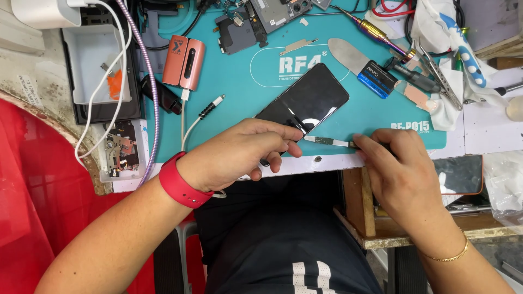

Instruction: The person uses a metal prying tool to carefully separate the screen from the frame of a black smartphone. They work along the edges of the device, lifting the screen slightly to release the adhesive seal.

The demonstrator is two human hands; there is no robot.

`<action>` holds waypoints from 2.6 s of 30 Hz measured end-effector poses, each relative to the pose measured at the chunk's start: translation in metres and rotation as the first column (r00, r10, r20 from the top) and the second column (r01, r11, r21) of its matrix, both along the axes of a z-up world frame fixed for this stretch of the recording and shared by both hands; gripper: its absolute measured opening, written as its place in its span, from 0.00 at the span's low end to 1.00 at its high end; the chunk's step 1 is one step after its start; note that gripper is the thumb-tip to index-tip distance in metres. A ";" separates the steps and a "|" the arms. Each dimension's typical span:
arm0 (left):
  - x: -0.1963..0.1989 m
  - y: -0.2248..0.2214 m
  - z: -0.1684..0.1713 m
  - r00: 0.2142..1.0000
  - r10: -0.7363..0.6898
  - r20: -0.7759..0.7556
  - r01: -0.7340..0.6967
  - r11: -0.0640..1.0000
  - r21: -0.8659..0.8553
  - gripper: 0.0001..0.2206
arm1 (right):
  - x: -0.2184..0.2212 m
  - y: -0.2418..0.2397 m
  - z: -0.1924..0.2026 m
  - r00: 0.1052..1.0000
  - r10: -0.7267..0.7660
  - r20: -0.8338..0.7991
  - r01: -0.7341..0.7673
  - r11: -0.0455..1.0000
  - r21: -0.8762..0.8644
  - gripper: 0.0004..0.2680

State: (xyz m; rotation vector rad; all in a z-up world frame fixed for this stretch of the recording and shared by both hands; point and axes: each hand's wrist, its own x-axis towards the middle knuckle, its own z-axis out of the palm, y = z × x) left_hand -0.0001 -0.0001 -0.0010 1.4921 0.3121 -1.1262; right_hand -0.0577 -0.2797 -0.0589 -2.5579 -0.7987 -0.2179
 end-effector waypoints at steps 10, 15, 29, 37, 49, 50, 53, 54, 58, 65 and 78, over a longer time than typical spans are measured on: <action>0.000 0.000 0.000 1.000 0.017 0.003 -0.017 1.000 -0.006 0.26 | -0.001 0.001 -0.001 0.997 -0.005 0.078 0.010 0.998 -0.057 0.09; -0.001 0.000 0.000 1.000 0.014 0.004 -0.014 1.000 -0.008 0.27 | 0.000 0.001 -0.004 0.997 0.002 0.073 0.002 0.999 -0.046 0.09; -0.001 0.002 0.001 1.000 0.023 -0.006 -0.023 1.000 -0.003 0.26 | 0.003 0.002 -0.005 0.998 0.047 0.043 -0.046 0.999 -0.020 0.09; -0.049 0.016 -0.025 0.347 -0.345 0.872 -0.151 0.897 0.415 0.25 | 0.005 -0.055 -0.013 0.934 -0.272 0.233 0.304 0.946 -0.113 0.05; -0.041 0.037 -0.056 0.347 -0.367 0.863 -0.094 0.902 0.422 0.41 | 0.060 0.044 0.041 0.918 0.371 -0.140 -0.363 0.928 0.078 0.03; -0.040 0.037 -0.056 0.347 -0.367 0.863 -0.092 0.903 0.420 0.41 | 0.064 0.051 0.041 0.907 0.399 -0.139 -0.394 0.917 0.059 0.03; -0.038 0.037 -0.053 0.377 -0.355 0.855 -0.085 0.906 0.414 0.41 | 0.069 0.066 0.037 0.887 0.433 -0.158 -0.436 0.900 0.018 0.03; -0.037 0.038 -0.053 0.404 -0.349 0.846 -0.074 0.909 0.411 0.41 | 0.070 0.070 0.035 0.883 0.434 -0.177 -0.441 0.897 0.000 0.03; -0.037 0.038 -0.056 0.403 -0.363 0.840 -0.068 0.903 0.424 0.41 | 0.067 0.077 0.030 0.885 0.439 -0.156 -0.450 0.892 -0.043 0.03; -0.036 0.039 -0.058 0.373 -0.359 0.856 -0.074 0.908 0.413 0.41 | 0.061 0.081 0.026 0.915 0.401 -0.051 -0.404 0.903 -0.147 0.02; -0.036 0.039 -0.060 0.364 -0.364 0.857 -0.078 0.905 0.417 0.40 | 0.068 0.079 0.022 0.896 0.415 -0.158 -0.441 0.875 -0.199 0.03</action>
